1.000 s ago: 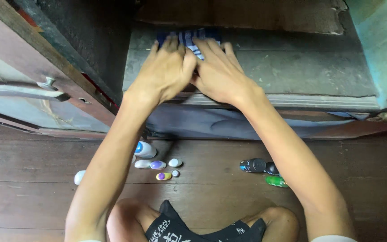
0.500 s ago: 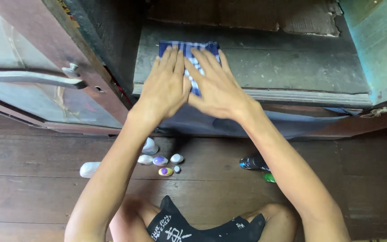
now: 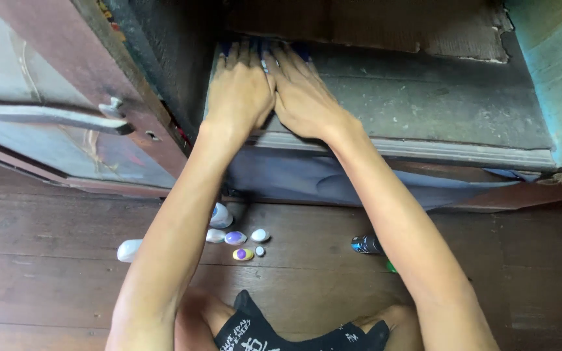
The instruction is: Wiping the interior shelf of a wooden cabinet using a checkered cloth while sitting on the floor.
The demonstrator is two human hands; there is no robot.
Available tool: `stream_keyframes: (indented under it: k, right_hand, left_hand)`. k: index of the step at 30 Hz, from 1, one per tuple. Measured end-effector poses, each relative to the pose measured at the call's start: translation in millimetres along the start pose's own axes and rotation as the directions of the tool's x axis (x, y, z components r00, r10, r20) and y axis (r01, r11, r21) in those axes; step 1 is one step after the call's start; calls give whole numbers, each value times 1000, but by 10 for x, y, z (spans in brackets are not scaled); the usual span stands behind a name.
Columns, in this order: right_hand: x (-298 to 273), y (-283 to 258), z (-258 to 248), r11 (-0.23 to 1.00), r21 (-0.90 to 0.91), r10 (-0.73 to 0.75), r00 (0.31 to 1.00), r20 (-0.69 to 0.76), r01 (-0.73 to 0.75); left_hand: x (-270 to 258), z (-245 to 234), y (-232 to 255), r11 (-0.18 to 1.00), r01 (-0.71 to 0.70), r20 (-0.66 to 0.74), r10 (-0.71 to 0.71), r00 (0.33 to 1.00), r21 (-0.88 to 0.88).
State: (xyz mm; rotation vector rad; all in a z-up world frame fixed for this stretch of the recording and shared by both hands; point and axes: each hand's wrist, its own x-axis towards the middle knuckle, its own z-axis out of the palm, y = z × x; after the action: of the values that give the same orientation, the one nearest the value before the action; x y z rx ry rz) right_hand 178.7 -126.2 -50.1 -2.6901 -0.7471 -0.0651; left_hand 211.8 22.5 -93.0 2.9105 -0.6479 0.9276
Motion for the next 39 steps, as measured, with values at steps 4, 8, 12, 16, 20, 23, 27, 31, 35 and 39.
stream_keyframes:
  k: [4, 8, 12, 16, 20, 23, 27, 31, 35, 39]
  right_hand:
    - [228, 48, 12, 996, -47, 72, 997, -28, -74]
    - [88, -3, 56, 993, -107, 40, 999, -4, -40]
    - [-279, -131, 194, 965, -257, -83, 991, -102, 54]
    - [-604, -439, 191, 950, -301, -139, 976, -169, 83]
    - [-509, -428, 201, 947, -294, -183, 969, -164, 129]
    - [-281, -314, 163, 957, -259, -179, 965, -190, 127]
    - [199, -51, 162, 992, -123, 16, 995, -101, -29]
    - [398, 8, -9, 1000, 8, -30, 999, -40, 30]
    - [359, 29, 81, 979, -84, -201, 950, -238, 186]
    - [124, -33, 152, 975, -75, -219, 945, -242, 207]
  left_hand:
    - [118, 164, -183, 998, -45, 28, 47, 999, -43]
    - [-82, 5, -137, 992, -96, -60, 92, 994, -82]
    - [-410, -264, -19, 987, -42, 10, 44, 999, -158]
    - [-740, -507, 127, 999, -46, 8, 46, 999, 26]
    - [-664, -451, 76, 999, -24, 143, 17, 990, 43]
    - [-374, -244, -31, 998, -47, 179, 38, 983, 48]
    - [100, 198, -169, 996, 65, 85, -60, 995, -55]
    - [316, 211, -208, 978, 160, 386, -96, 917, -136]
    - [163, 286, -210, 994, 70, 86, -63, 994, -83]
    - [-124, 100, -83, 994, 45, 19, -47, 999, 100]
